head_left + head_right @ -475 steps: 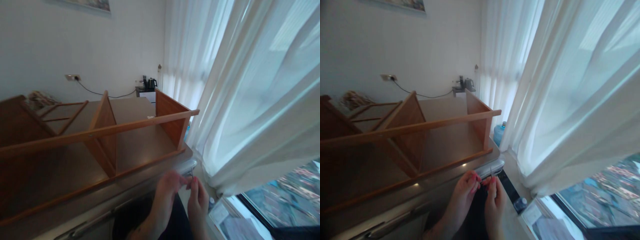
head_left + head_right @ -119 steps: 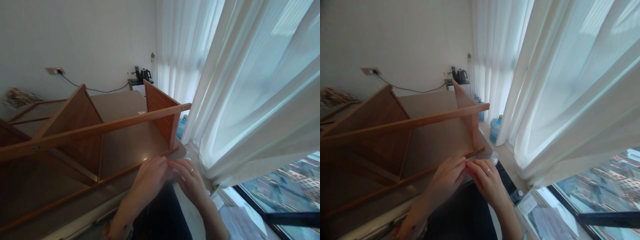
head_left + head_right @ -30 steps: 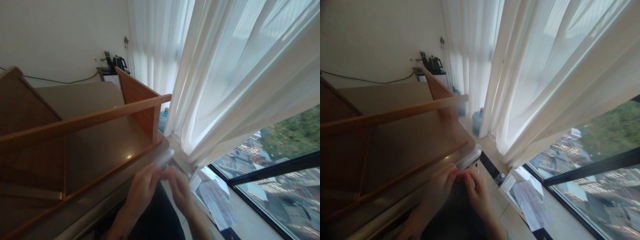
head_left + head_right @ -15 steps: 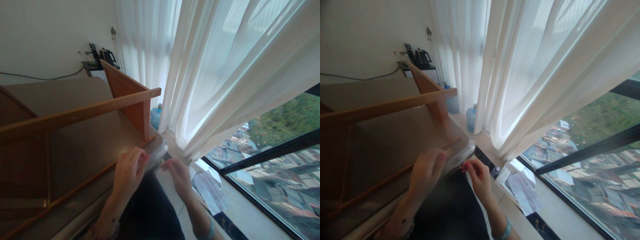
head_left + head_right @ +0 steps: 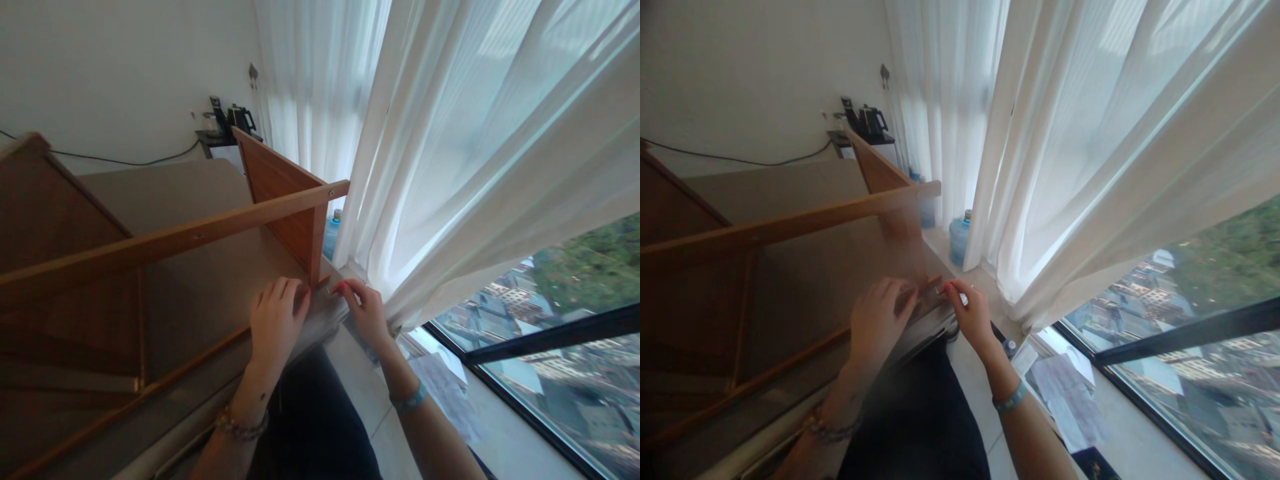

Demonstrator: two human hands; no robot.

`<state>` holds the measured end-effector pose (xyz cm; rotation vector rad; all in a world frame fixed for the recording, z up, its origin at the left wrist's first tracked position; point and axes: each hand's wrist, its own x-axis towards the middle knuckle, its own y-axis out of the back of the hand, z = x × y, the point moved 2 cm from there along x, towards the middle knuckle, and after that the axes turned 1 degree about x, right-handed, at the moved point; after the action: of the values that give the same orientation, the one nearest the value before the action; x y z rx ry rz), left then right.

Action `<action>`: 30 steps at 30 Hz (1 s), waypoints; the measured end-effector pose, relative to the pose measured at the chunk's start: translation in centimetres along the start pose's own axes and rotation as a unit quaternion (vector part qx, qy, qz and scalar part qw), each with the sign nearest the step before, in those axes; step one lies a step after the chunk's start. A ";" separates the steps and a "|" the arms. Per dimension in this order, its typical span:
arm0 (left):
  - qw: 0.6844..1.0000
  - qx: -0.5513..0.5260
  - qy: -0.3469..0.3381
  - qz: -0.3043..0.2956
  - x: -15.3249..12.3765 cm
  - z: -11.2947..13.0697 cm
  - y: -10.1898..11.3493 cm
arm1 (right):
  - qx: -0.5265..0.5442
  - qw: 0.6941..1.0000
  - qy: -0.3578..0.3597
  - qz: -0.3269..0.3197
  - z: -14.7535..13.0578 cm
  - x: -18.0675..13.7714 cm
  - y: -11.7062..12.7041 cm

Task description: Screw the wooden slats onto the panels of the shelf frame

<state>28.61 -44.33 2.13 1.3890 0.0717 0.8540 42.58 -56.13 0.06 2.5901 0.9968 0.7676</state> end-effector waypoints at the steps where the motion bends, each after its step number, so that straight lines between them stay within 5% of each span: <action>1: 1.000 0.003 -0.002 -0.005 0.0 0.0 0.0 | 0.002 1.000 -0.001 -0.004 0.1 0.1 -0.3; 30: 0.999 0.025 -0.024 -0.025 -0.1 -0.2 -0.7 | 0.042 0.999 0.007 -0.007 0.7 1.2 -1.5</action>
<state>28.74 -44.17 1.44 1.4478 0.0900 0.7819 42.89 -54.23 -0.67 2.6485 1.0726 0.7577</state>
